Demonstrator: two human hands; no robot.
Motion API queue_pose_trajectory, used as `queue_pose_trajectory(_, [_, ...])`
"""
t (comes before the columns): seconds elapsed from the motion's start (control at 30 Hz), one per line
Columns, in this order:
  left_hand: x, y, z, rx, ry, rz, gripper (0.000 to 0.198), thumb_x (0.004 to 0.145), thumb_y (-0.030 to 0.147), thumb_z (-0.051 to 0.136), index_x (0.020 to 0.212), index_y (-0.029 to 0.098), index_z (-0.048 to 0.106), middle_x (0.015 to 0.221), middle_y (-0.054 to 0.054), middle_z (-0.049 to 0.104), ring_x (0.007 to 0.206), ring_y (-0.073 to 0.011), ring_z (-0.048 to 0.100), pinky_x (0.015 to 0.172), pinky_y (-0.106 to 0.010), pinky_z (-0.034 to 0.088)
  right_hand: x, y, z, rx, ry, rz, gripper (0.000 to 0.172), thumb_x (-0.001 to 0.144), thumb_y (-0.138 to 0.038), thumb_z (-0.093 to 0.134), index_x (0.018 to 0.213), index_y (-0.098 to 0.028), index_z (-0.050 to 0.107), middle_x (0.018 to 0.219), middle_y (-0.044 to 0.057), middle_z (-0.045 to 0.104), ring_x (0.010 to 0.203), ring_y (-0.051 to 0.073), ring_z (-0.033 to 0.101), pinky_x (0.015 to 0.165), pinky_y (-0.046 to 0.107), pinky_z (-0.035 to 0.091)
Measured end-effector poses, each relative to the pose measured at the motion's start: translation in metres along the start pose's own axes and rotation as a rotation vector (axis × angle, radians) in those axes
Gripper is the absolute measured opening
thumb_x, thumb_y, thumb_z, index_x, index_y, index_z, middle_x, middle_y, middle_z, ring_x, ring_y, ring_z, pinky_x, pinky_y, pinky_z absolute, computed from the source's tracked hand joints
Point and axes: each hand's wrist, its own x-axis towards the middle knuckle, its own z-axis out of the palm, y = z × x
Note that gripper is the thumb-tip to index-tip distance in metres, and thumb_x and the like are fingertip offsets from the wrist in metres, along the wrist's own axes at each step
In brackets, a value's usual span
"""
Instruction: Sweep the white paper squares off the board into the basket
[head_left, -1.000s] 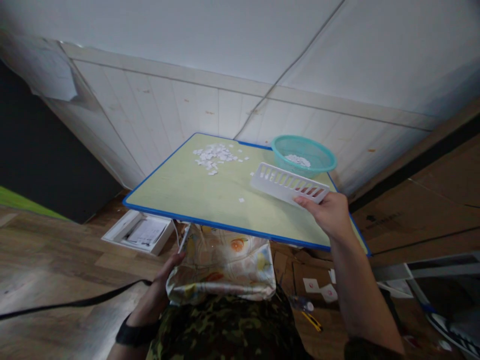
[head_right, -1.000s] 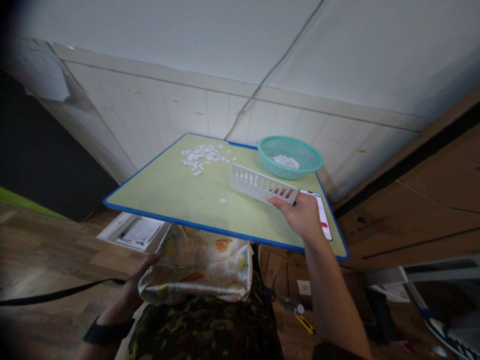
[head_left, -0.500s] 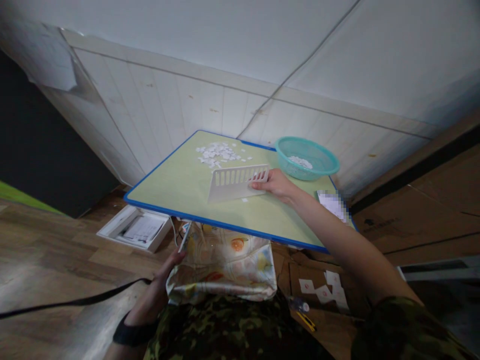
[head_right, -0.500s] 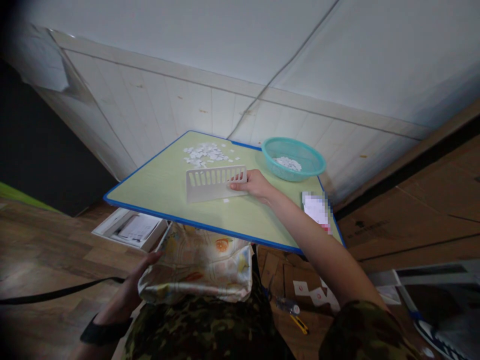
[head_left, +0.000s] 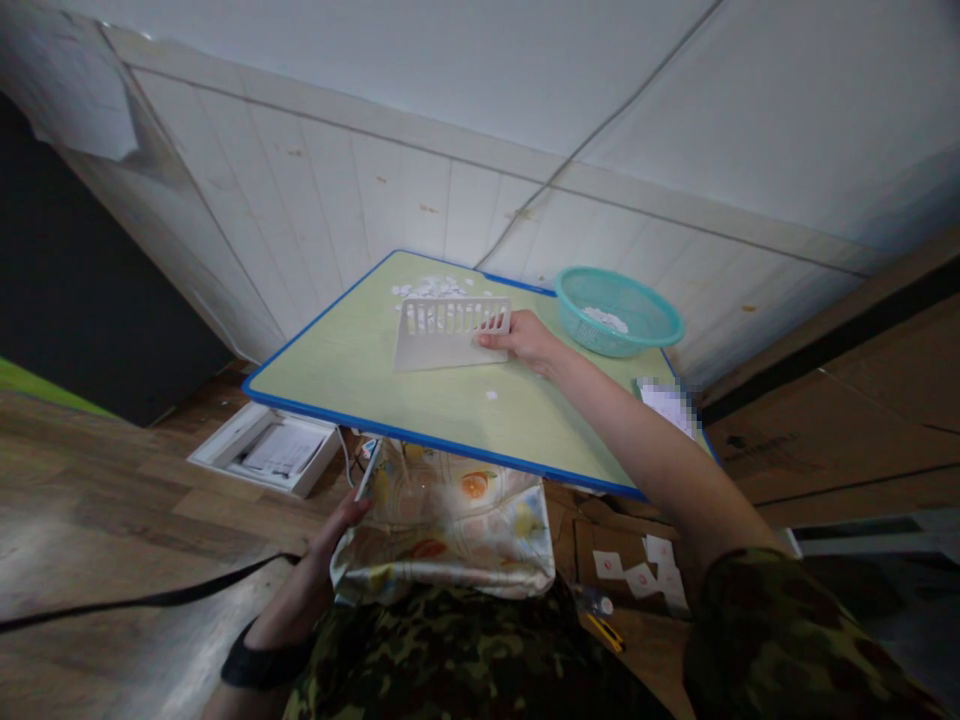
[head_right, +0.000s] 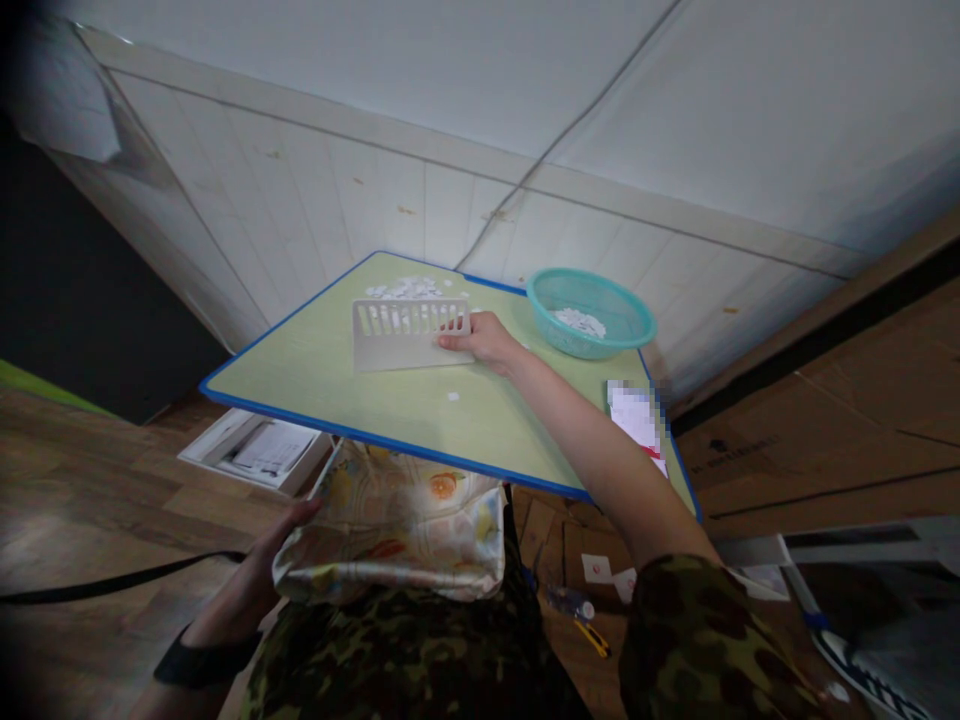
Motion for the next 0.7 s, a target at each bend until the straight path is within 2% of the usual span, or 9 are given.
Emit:
queue_pose_trajectory(0.1, [-0.001,0.001,0.001,-0.017,-0.012,0.014,0.055,0.079,0.037,0.066,0.132,0.021,0.058,0.111,-0.008,0.076,0.101,-0.0299,0.07,0.081,-0.038,0.057,-0.011,-0.011,-0.008,0.005,-0.027,0.012,0.042,0.052,-0.036,0.087,0.086,-0.017,0.074,0.094,0.006,0.073,0.088,0.021,0.067,0.086,0.036,0.052])
queue_pose_trajectory(0.2, [-0.002,0.002,0.005,-0.053,-0.044,0.026,0.055,0.08,0.035,0.064,0.133,0.021,0.057,0.114,-0.008,0.075,0.104,-0.0296,0.069,0.084,-0.038,0.056,-0.034,-0.016,-0.018,0.0,-0.053,0.04,0.041,0.054,-0.036,0.086,0.088,-0.017,0.074,0.096,0.007,0.073,0.087,0.021,0.068,0.085,0.035,0.052])
queue_pose_trajectory(0.3, [-0.003,0.004,0.008,-0.057,-0.003,0.007,0.055,0.08,0.035,0.065,0.133,0.02,0.057,0.112,-0.008,0.076,0.103,-0.0299,0.069,0.084,-0.038,0.056,-0.052,-0.01,-0.023,-0.014,-0.05,0.061,0.042,0.055,-0.036,0.086,0.09,-0.017,0.074,0.099,0.008,0.073,0.088,0.021,0.068,0.085,0.036,0.052])
queue_pose_trajectory(0.37, [-0.003,0.005,0.01,-0.049,0.022,-0.01,0.055,0.08,0.036,0.065,0.132,0.019,0.059,0.11,-0.008,0.077,0.102,-0.0303,0.07,0.082,-0.037,0.056,-0.055,-0.003,-0.023,-0.019,-0.039,0.07,0.042,0.054,-0.036,0.086,0.09,-0.018,0.074,0.099,0.007,0.073,0.088,0.021,0.068,0.086,0.037,0.051])
queue_pose_trajectory(0.53, [-0.003,0.006,0.011,-0.044,0.046,-0.031,0.056,0.08,0.035,0.065,0.132,0.017,0.058,0.108,-0.009,0.077,0.099,-0.0302,0.071,0.08,-0.037,0.057,-0.028,0.009,-0.015,0.009,-0.065,0.091,0.042,0.053,-0.035,0.087,0.088,-0.017,0.074,0.095,0.006,0.074,0.084,0.019,0.068,0.084,0.035,0.052])
queue_pose_trajectory(0.7, [-0.002,0.005,0.006,-0.055,0.018,-0.049,0.058,0.079,0.034,0.066,0.134,0.021,0.056,0.107,-0.007,0.078,0.097,-0.0305,0.071,0.077,-0.038,0.058,0.004,0.004,-0.007,0.035,-0.093,0.089,0.042,0.05,-0.034,0.088,0.084,-0.016,0.072,0.092,0.006,0.073,0.081,0.018,0.067,0.081,0.033,0.053])
